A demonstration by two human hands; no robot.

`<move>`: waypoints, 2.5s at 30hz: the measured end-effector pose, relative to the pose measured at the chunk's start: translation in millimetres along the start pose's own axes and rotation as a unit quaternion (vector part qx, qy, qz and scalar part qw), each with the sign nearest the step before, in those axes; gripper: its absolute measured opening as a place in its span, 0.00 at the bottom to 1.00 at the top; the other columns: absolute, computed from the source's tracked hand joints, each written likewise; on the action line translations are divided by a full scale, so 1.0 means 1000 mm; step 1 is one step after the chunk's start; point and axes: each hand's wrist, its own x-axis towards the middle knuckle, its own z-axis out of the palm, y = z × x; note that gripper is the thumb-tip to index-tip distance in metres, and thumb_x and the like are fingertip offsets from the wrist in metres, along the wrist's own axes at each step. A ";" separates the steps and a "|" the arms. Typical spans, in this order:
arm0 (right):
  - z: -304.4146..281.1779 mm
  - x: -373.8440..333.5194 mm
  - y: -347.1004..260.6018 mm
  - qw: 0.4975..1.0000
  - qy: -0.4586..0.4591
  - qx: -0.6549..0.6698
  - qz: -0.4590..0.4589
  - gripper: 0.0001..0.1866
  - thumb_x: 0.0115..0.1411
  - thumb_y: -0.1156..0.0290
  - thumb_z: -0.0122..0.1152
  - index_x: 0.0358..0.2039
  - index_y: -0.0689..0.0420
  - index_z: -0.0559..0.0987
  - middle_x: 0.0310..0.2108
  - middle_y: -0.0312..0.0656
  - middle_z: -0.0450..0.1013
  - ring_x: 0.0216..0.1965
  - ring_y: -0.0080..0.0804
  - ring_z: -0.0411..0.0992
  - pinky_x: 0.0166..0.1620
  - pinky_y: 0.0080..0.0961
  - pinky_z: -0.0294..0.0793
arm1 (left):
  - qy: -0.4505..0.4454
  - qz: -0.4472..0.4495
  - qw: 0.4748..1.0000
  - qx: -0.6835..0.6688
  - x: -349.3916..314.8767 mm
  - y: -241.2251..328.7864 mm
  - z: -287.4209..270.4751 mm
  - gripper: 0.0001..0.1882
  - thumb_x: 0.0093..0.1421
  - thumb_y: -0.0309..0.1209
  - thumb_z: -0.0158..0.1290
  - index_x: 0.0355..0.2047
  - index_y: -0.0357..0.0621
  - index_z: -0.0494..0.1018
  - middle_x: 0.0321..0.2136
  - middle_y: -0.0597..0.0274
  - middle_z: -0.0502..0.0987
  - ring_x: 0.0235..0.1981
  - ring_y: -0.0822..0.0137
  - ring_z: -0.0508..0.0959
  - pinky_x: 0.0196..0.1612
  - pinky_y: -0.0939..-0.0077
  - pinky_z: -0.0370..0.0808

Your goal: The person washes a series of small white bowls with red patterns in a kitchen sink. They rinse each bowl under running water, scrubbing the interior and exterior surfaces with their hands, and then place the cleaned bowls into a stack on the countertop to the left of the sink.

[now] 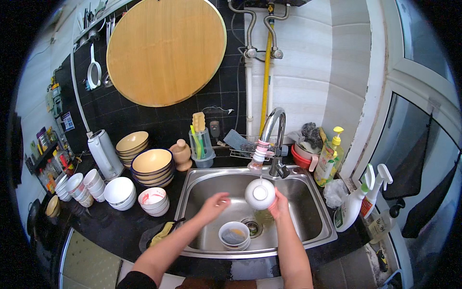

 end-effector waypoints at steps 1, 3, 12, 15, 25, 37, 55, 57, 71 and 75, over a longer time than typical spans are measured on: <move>0.003 -0.002 -0.002 1.000 0.009 0.008 -0.007 0.15 0.61 0.66 0.37 0.41 0.62 0.69 0.40 0.45 0.70 0.44 0.36 0.68 0.49 0.34 0.66 | -0.020 -0.041 0.997 -0.060 0.007 -0.009 0.024 0.22 0.53 0.32 0.53 0.48 0.42 0.62 0.39 0.59 0.71 0.37 0.68 0.73 0.39 0.76 0.70; 0.005 -0.004 -0.006 1.000 0.013 0.022 -0.014 0.15 0.60 0.66 0.37 0.40 0.62 0.69 0.39 0.45 0.70 0.43 0.36 0.69 0.49 0.34 0.66 | -0.081 -0.135 0.973 -0.169 0.016 0.021 0.060 0.24 0.53 0.31 0.53 0.49 0.42 0.60 0.43 0.58 0.69 0.41 0.67 0.71 0.43 0.72 0.69; -0.002 0.008 0.003 0.977 0.123 -0.164 -0.056 0.18 0.55 0.59 0.47 0.36 0.60 0.73 0.36 0.41 0.71 0.39 0.31 0.69 0.44 0.28 0.67 | -0.137 -0.128 0.887 -0.422 0.021 0.008 0.098 0.22 0.49 0.22 0.54 0.45 0.40 0.63 0.42 0.59 0.70 0.42 0.67 0.71 0.44 0.71 0.70; 0.014 0.008 0.007 0.935 0.084 -0.316 -0.136 0.18 0.56 0.62 0.45 0.41 0.60 0.72 0.41 0.44 0.69 0.43 0.35 0.67 0.47 0.28 0.64 | -0.094 -0.078 0.928 -0.352 0.022 0.000 0.103 0.21 0.49 0.21 0.54 0.44 0.40 0.64 0.39 0.62 0.71 0.38 0.71 0.72 0.42 0.76 0.70; 0.062 -0.023 0.023 0.461 -0.099 -0.801 -0.370 0.15 0.53 0.65 0.51 0.42 0.51 0.73 0.47 0.45 0.64 0.51 0.44 0.59 0.53 0.33 0.57 | -0.019 0.052 0.985 -0.161 0.026 -0.026 0.107 0.20 0.49 0.20 0.52 0.44 0.39 0.64 0.38 0.63 0.72 0.39 0.74 0.71 0.41 0.79 0.68; 0.007 0.004 0.011 0.889 0.043 -0.454 -0.041 0.37 0.53 0.45 0.49 0.56 0.56 0.55 0.51 0.43 0.59 0.51 0.33 0.59 0.49 0.33 0.60 | -0.089 -0.126 0.814 -0.559 0.023 0.007 0.092 0.23 0.55 0.24 0.47 0.51 0.42 0.56 0.49 0.55 0.63 0.49 0.57 0.66 0.50 0.52 0.66; 0.002 0.003 0.006 0.993 -0.018 -0.116 0.031 0.20 0.56 0.68 0.53 0.46 0.65 0.65 0.42 0.43 0.68 0.43 0.29 0.68 0.46 0.23 0.68 | -0.074 -0.155 0.771 -0.614 0.033 -0.016 0.087 0.22 0.60 0.38 0.42 0.50 0.37 0.56 0.48 0.53 0.64 0.47 0.60 0.68 0.46 0.59 0.71; 0.003 0.002 0.005 0.996 -0.019 -0.091 0.014 0.18 0.56 0.71 0.52 0.46 0.64 0.65 0.42 0.43 0.68 0.43 0.28 0.68 0.46 0.23 0.69 | -0.095 -0.169 0.776 -0.600 0.032 -0.012 0.085 0.24 0.60 0.43 0.39 0.50 0.39 0.56 0.48 0.52 0.63 0.47 0.59 0.68 0.44 0.61 0.72; -0.006 -0.003 0.029 0.809 -0.040 -0.569 -0.145 0.13 0.53 0.75 0.54 0.41 0.61 0.73 0.32 0.40 0.74 0.33 0.22 0.72 0.37 0.19 0.69 | 0.013 -0.203 0.928 -0.312 0.032 0.001 0.092 0.32 0.55 0.45 0.49 0.53 0.41 0.52 0.43 0.51 0.66 0.31 0.63 0.74 0.26 0.72 0.75; 0.029 -0.024 0.030 0.580 -0.104 -0.806 -0.054 0.13 0.49 0.70 0.55 0.37 0.46 0.78 0.36 0.43 0.72 0.39 0.38 0.70 0.46 0.26 0.66 | 0.054 -0.263 0.883 -0.386 0.036 -0.025 0.088 0.34 0.50 0.45 0.53 0.45 0.31 0.52 0.35 0.45 0.68 0.28 0.60 0.75 0.24 0.71 0.76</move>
